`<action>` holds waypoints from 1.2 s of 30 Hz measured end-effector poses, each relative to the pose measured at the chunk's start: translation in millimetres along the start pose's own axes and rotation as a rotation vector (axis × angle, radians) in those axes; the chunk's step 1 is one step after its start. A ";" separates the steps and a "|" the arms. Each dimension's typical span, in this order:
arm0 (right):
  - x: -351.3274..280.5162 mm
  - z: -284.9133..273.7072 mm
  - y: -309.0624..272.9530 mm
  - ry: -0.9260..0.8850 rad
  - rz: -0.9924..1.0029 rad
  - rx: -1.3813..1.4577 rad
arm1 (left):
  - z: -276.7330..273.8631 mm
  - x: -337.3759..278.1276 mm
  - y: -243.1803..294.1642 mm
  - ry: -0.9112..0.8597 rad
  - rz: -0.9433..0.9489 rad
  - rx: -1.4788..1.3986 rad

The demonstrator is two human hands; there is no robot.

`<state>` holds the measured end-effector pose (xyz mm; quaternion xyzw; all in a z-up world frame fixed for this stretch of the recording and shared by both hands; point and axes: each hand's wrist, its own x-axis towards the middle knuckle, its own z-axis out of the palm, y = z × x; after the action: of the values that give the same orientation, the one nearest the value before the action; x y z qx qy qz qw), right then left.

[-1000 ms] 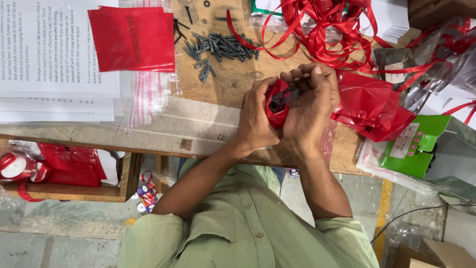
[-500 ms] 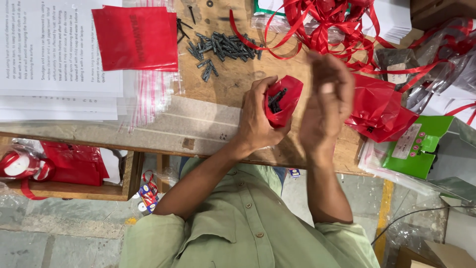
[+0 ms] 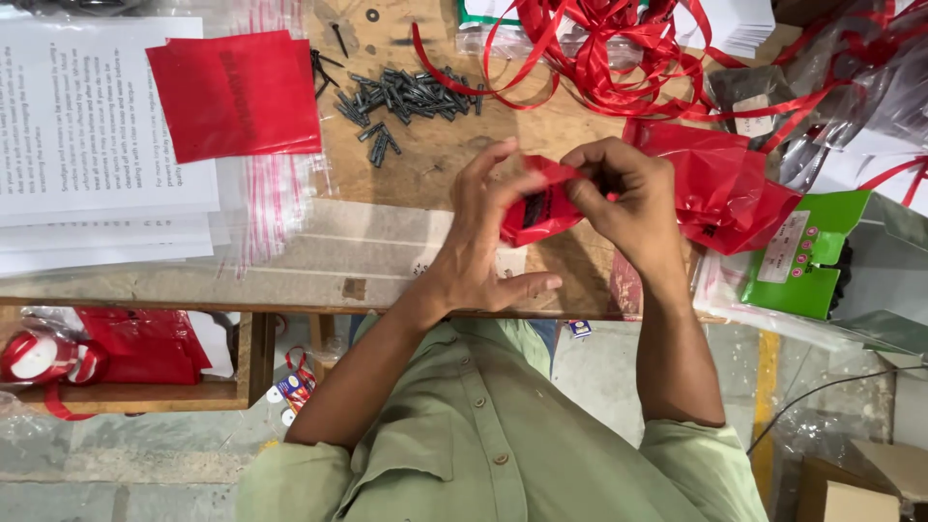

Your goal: Packaging small plastic hardware components into red plastic bags on an assembly workbench.

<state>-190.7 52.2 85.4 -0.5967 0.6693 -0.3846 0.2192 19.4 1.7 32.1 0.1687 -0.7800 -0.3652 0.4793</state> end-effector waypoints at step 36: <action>-63.8 11.5 54.9 0.743 0.433 -0.258 | 18.6 1.9 21.2 -0.089 -0.297 0.089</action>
<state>-204.4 110.6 25.2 -0.2866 0.8546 -0.4314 -0.0370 4.1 22.4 43.7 0.2871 -0.7824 -0.4041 0.3770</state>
